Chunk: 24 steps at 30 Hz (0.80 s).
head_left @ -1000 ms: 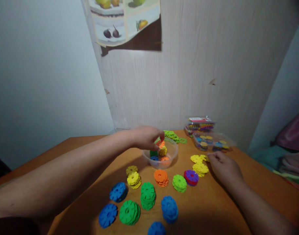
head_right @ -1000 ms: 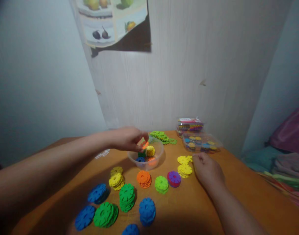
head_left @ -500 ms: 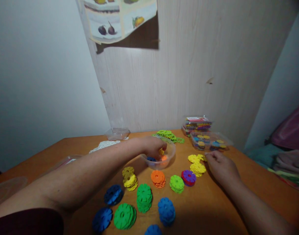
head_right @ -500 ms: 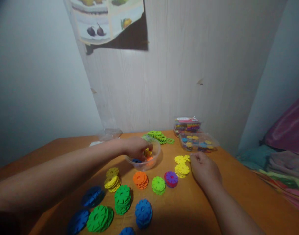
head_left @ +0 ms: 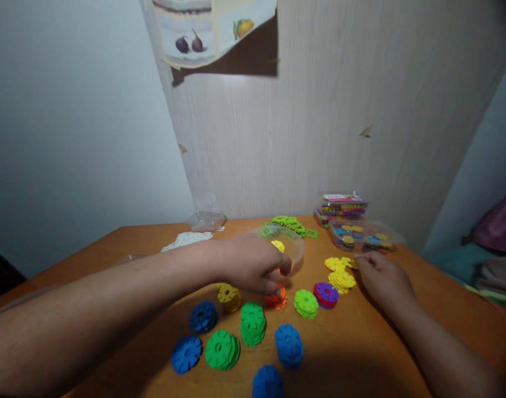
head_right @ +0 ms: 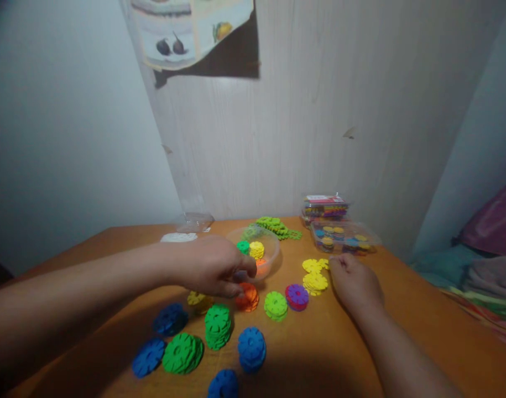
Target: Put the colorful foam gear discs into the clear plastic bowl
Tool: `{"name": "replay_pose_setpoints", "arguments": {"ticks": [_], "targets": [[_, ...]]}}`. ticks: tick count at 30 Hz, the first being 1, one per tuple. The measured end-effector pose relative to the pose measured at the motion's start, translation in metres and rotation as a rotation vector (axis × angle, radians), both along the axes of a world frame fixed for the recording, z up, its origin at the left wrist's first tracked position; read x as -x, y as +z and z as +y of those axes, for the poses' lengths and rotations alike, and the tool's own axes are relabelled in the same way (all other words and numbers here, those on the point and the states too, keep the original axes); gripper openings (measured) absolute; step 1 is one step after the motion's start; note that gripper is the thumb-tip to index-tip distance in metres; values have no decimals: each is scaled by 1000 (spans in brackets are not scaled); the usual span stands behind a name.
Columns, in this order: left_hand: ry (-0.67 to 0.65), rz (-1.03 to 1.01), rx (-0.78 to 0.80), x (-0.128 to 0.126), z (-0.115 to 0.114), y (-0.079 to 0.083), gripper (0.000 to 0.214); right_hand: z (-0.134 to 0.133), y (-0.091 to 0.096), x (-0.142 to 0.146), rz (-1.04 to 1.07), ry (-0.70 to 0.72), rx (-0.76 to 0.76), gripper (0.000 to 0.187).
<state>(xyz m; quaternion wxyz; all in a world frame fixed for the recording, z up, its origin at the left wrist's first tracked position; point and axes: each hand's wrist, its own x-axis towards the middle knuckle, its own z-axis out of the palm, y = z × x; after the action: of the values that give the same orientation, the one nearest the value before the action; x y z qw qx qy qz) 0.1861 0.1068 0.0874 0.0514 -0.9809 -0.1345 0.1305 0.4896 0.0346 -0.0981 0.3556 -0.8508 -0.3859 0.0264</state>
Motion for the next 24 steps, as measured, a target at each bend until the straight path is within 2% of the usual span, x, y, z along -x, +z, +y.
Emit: {"name": "replay_pose_setpoints", "arguments": {"ticks": [3, 11, 20, 24], "targets": [[-34, 64, -39, -1, -6, -11, 38, 1, -1, -1, -14, 0, 0, 40], [19, 210, -132, -11, -7, -31, 37, 0, 1, 2, 9, 5, -6, 38], [56, 210, -117, -14, -3, -38, 30, -1, 2, 1, -33, 11, -11, 39], [59, 194, -103, -10, -7, -33, 35, 0, 3, 2, -6, 2, -3, 40]]}}
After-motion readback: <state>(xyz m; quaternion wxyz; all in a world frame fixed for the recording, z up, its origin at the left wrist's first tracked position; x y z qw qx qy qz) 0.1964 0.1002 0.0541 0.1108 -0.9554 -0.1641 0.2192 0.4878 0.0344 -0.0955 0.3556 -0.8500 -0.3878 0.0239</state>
